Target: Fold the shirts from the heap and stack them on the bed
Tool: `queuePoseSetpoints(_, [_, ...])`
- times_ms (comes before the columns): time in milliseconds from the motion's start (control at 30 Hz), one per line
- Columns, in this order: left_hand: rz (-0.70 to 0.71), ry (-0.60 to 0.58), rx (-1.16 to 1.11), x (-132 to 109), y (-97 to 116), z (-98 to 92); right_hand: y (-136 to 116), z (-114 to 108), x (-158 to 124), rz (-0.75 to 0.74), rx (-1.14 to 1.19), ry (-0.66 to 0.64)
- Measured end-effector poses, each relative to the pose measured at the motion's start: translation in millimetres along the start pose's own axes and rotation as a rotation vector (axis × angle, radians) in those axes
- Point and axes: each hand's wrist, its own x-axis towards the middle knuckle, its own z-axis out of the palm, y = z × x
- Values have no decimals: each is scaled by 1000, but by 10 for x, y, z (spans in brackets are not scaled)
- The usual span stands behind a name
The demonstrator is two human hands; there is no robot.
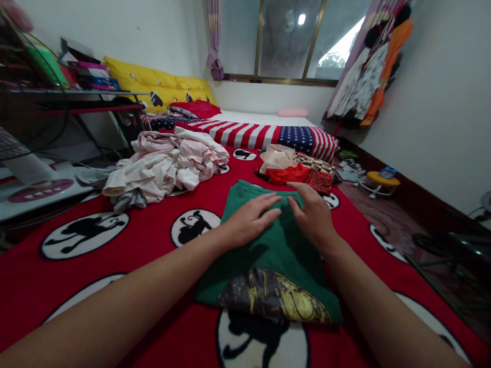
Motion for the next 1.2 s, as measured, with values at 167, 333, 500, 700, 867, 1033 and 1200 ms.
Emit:
queuePoseSetpoints(167, [-222,-49,343,107,-539,-37,159,239,-78,193,-202,-453])
queuePoseSetpoints(333, [-249,-2,346,54,-559,-3,166,199,-88,202,-231,-410])
queuePoseSetpoints(500, [-157,169,362,-51,-366,-69,36,28,-38,26,-253,-62])
queuePoseSetpoints(700, [-299,-71,358,-46,-520,-10,250,199,-90,159,-170,-488])
queuePoseSetpoints(867, [-295,-58,360,-69,-524,-33,331,237,-123,165,-129,-433])
queuePoseSetpoints(1033, [-222,-246,281,-520,-439,-218,332,216,-134,174,-96,-406])
queuePoseSetpoints(1200, [-139,-173,315,-985,-411,-284,338,233,-145,151,-105,-394])
